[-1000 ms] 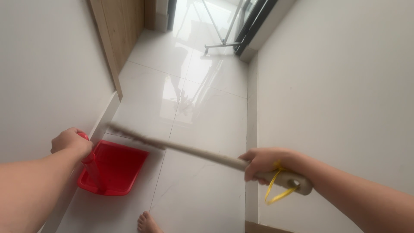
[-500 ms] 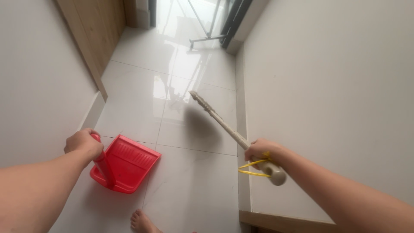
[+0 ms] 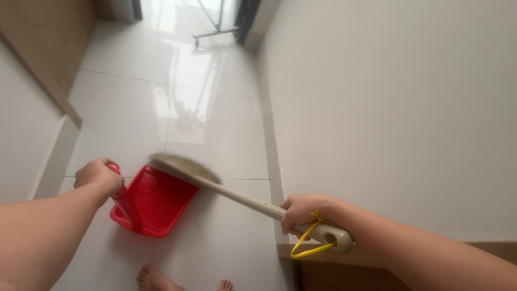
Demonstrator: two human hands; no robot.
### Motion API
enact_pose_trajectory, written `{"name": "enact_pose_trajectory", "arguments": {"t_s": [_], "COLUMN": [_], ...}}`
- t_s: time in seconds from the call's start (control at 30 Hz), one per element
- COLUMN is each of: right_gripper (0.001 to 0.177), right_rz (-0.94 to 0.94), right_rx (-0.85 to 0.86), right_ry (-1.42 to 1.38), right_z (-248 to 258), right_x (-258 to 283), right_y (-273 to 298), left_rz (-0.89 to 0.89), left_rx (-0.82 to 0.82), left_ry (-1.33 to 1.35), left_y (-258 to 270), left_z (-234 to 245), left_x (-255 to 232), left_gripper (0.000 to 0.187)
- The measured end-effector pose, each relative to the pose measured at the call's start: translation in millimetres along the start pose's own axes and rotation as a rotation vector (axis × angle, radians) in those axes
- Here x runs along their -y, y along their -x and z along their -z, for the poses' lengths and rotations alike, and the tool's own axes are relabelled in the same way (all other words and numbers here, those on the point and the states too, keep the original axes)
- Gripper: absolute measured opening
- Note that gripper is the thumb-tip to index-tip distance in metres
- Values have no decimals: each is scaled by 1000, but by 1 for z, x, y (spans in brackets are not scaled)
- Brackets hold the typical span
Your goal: Sweep the floor in the hallway and bedroom using a broom and dustpan.
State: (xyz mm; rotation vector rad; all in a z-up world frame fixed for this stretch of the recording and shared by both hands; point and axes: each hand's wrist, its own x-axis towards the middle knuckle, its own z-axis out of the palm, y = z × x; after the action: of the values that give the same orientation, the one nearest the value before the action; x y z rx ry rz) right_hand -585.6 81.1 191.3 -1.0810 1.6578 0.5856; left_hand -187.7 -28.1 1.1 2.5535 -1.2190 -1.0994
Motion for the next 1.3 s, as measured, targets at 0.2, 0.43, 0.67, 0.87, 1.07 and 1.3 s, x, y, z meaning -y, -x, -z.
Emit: {"name": "enact_pose_trajectory", "arguments": {"t_s": [0.2,0.43,0.67,0.87,1.07,1.3], "right_gripper": [64,65,44,40,49,62], "right_rz": [81,-9,-132,-208,-130,73], "right_rx": [83,14,-207,-222,-83,-17], "right_ry": [-124,-435,-390,-310,-136,112], "right_z": [-2,0,7,3,-29,-22], "right_x": [-21,-68,-72,-72,-34,24], "right_y": [15,27,27,-22,-50,-41], "left_rz": [5,-53,-53,-10,18,-10], "left_rx": [29,45,6,17,11,29], "left_ry": [1,-58,-41,-3,31,10], "left_y": [-19,-7,-17,-31,-45,-51], "left_z": [-29,-3,-2,1,10,23], "left_x": [-13,-14,-2,6,13,14], "left_gripper": [41,42,43,41,39,46]}}
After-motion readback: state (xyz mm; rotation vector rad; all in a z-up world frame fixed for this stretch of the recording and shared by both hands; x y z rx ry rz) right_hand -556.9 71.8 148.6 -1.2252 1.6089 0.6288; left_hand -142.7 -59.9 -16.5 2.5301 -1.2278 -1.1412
